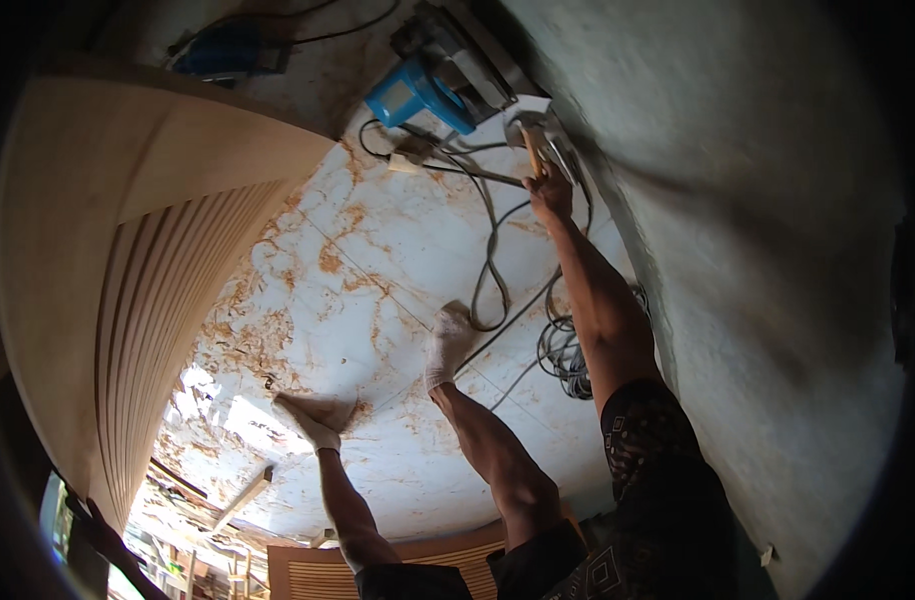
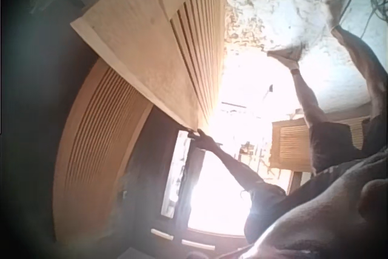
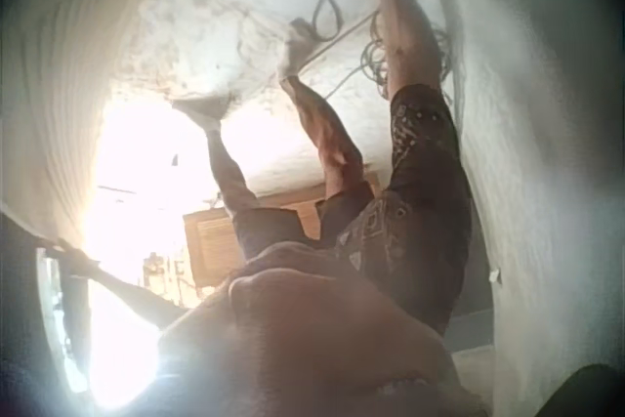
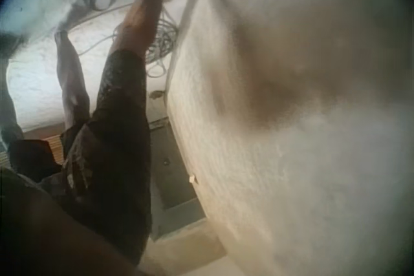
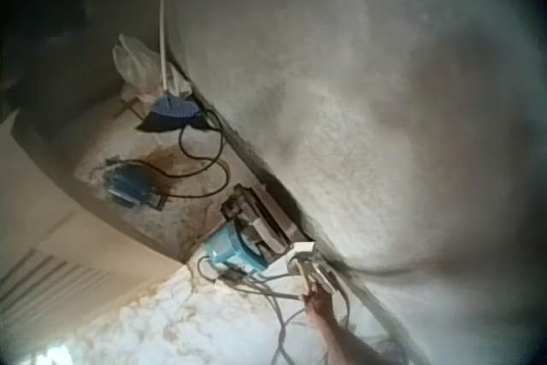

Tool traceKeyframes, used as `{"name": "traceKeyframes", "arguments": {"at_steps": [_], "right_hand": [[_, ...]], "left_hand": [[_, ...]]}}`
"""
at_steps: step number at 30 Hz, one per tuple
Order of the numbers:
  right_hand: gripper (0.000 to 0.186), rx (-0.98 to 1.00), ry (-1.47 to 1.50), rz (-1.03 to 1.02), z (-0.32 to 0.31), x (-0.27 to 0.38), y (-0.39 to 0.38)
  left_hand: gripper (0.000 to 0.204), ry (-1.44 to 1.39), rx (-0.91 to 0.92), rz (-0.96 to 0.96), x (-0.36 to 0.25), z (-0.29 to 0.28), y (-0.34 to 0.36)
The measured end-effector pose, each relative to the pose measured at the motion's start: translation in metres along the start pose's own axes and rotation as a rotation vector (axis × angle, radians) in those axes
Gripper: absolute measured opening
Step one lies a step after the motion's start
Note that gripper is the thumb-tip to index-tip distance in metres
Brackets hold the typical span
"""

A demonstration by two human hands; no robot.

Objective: The person carves out rectangular recesses in a wooden door frame and a wooden door using a chisel and a hammer, trims the edges with a knife, and checks the fit of a metal hinge in the carve-out.

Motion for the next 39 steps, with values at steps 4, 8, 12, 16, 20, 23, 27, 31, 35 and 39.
{"name": "traceKeyframes", "arguments": {"at_steps": [4, 8, 12, 16, 20, 23, 27, 31, 35, 39], "right_hand": [[0.051, -0.03, -0.122, -0.026, 0.037, 0.043, -0.026], [0.047, 0.046, -0.051, -0.255, 0.028, 0.081, -0.064], [0.028, 0.625, 0.394, -0.238, -0.043, 0.28, -0.225], [0.032, 0.759, 0.719, -0.791, -0.137, 0.565, -0.357], [0.058, 0.498, 0.673, -1.386, -0.168, 0.769, -0.438], [0.055, 0.589, 0.37, -1.582, -0.135, 0.848, -0.459], [0.044, 0.788, 0.094, -1.599, -0.095, 0.893, -0.494], [0.039, 0.723, 0.089, -1.614, -0.085, 0.899, -0.504], [0.024, 0.652, 0.045, -1.575, -0.12, 0.857, -0.475], [0.03, 0.573, -0.083, -1.467, -0.135, 0.746, -0.467]], "left_hand": [[0.055, -0.093, -0.123, 0.227, 0.05, -0.025, 0.002], [0.04, 0.226, -0.54, 0.697, 0.067, -0.061, 0.027], [0.039, -0.397, -0.173, 0.162, -0.079, -0.033, -0.035], [0.043, -0.404, -0.382, 0.438, -0.103, -0.107, -0.037], [0.047, -0.907, -0.239, 0.193, -0.096, -0.104, -0.047], [0.045, -0.943, -0.234, 0.207, -0.113, -0.108, -0.042], [0.044, -1.002, -0.082, 0.198, -0.088, -0.098, -0.046], [0.073, -1.023, 0.014, 0.211, -0.077, -0.097, -0.044], [0.108, -0.838, 0.029, 0.414, -0.096, -0.115, -0.039], [0.107, -0.892, 0.144, 0.437, -0.08, -0.117, -0.041]]}}
Point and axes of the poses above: each hand's wrist, its own y-axis towards the middle knuckle, its own z-axis out of the palm, x = y × z, the point moved 5 cm from there along y, towards the middle knuckle
